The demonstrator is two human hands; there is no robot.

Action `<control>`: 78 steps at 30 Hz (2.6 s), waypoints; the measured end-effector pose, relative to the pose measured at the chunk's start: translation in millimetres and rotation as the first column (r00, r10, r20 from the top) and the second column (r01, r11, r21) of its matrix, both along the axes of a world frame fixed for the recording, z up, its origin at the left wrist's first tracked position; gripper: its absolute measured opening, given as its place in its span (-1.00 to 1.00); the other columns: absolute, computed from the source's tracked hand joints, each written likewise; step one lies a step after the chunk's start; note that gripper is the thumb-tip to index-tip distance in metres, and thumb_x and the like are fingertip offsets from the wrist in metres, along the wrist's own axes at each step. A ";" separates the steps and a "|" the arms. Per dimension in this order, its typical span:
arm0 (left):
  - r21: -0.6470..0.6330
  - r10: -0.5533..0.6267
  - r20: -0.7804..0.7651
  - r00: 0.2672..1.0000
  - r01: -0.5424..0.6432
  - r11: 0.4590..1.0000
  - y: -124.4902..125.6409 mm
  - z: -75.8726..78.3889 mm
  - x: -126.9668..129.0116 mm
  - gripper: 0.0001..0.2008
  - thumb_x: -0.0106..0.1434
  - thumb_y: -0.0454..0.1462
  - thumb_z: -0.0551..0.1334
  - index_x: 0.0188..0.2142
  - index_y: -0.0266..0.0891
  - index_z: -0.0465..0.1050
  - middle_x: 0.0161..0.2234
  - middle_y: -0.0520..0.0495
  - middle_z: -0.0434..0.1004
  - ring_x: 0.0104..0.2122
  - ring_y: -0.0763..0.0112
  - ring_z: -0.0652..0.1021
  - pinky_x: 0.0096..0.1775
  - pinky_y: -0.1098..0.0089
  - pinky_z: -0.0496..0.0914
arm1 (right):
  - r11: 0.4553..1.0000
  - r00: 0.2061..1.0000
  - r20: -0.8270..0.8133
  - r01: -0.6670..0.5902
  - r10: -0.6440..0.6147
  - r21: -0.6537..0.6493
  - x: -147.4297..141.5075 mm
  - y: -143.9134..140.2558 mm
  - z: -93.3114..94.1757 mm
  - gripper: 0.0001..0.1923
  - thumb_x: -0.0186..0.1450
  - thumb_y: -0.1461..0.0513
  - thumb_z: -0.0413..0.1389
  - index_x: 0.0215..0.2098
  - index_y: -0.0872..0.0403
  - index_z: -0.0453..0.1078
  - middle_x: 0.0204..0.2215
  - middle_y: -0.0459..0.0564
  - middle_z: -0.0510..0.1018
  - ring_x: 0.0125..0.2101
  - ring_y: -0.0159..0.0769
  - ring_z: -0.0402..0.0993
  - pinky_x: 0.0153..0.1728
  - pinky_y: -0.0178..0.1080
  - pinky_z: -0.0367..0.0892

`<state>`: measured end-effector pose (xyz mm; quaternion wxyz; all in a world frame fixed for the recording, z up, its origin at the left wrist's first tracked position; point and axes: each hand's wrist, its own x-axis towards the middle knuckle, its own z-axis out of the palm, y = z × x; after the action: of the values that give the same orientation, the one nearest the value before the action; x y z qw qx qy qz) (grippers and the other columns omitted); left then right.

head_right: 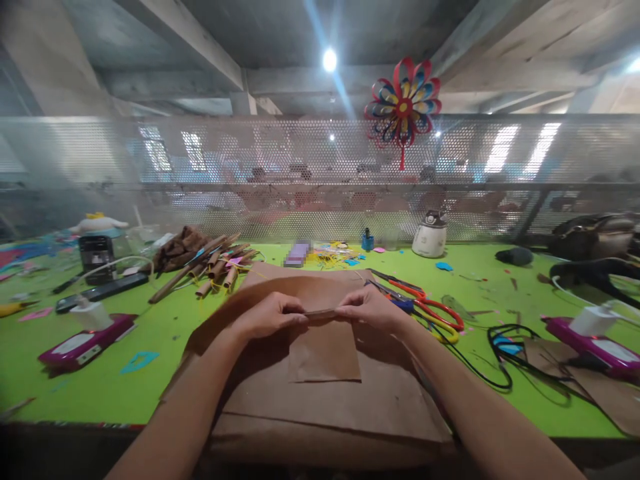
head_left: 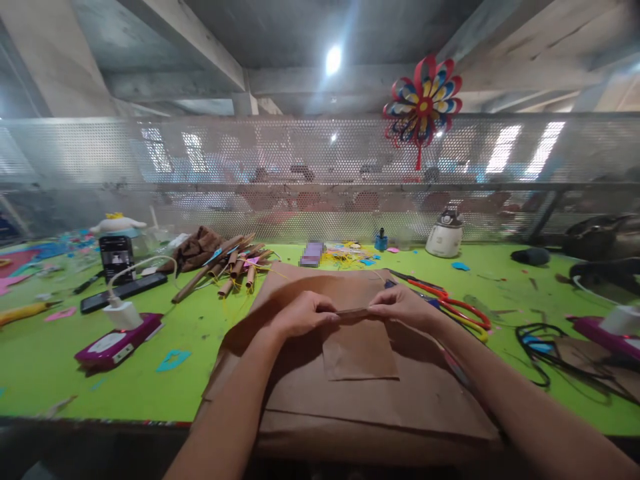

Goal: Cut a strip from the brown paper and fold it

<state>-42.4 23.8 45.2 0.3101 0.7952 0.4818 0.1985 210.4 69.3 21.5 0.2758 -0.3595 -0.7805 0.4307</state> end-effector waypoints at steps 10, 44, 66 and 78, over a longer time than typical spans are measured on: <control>0.055 -0.004 0.003 1.000 0.004 0.998 -0.6 0.5 4.6 -0.81 0.10 -0.24 0.17 -0.43 -0.35 0.48 -0.56 0.04 0.36 -0.52 0.52 0.33 -0.47 0.51 0.17 | 0.999 1.000 0.002 0.001 0.000 -0.042 2.2 1.0 -2.4 -0.62 0.12 -0.01 0.17 -0.52 0.18 0.43 -0.74 -0.17 0.31 -0.68 -0.49 0.20 -0.62 -0.40 0.07; -0.081 -0.140 0.134 0.981 0.152 0.985 -1.6 -7.1 7.6 -0.73 0.17 -0.15 0.21 -0.43 -0.36 0.47 -0.59 0.03 0.41 -0.57 0.54 0.39 -0.50 0.53 0.20 | 0.986 0.977 0.142 -0.147 0.157 -0.080 -11.9 -14.1 -5.1 -0.53 0.15 -0.11 0.10 -0.44 0.17 0.41 -0.72 -0.22 0.20 -0.72 -0.53 0.03 -0.70 -0.40 -0.10; -0.463 -0.004 0.653 0.757 0.404 0.789 -9.8 -28.2 26.3 -0.63 0.00 -0.05 0.38 -0.41 -0.35 0.46 -0.49 0.03 0.39 -0.49 0.55 0.38 -0.35 0.47 0.27 | 0.945 0.907 -0.268 -0.295 0.324 0.144 -12.6 -31.6 8.0 -0.78 0.13 0.11 0.24 -0.35 0.10 0.44 -0.33 -0.01 0.46 -0.33 -0.30 0.39 -0.25 -0.25 0.33; -0.239 0.131 0.513 0.848 -0.005 0.971 12.8 -19.4 0.0 -0.65 0.16 -0.08 0.23 -0.29 -0.38 0.51 -0.48 -0.01 0.43 -0.48 0.52 0.39 -0.35 0.46 0.27 | 0.969 0.954 0.180 -0.246 0.241 0.008 -4.4 -13.5 -1.7 -0.65 0.21 0.00 0.09 -0.35 0.15 0.42 -0.52 -0.11 0.40 -0.49 -0.39 0.27 -0.44 -0.34 0.20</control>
<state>-42.4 36.6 25.8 0.5120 0.6518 0.4265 0.3621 205.9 55.8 19.8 0.1553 -0.2933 -0.8467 0.4159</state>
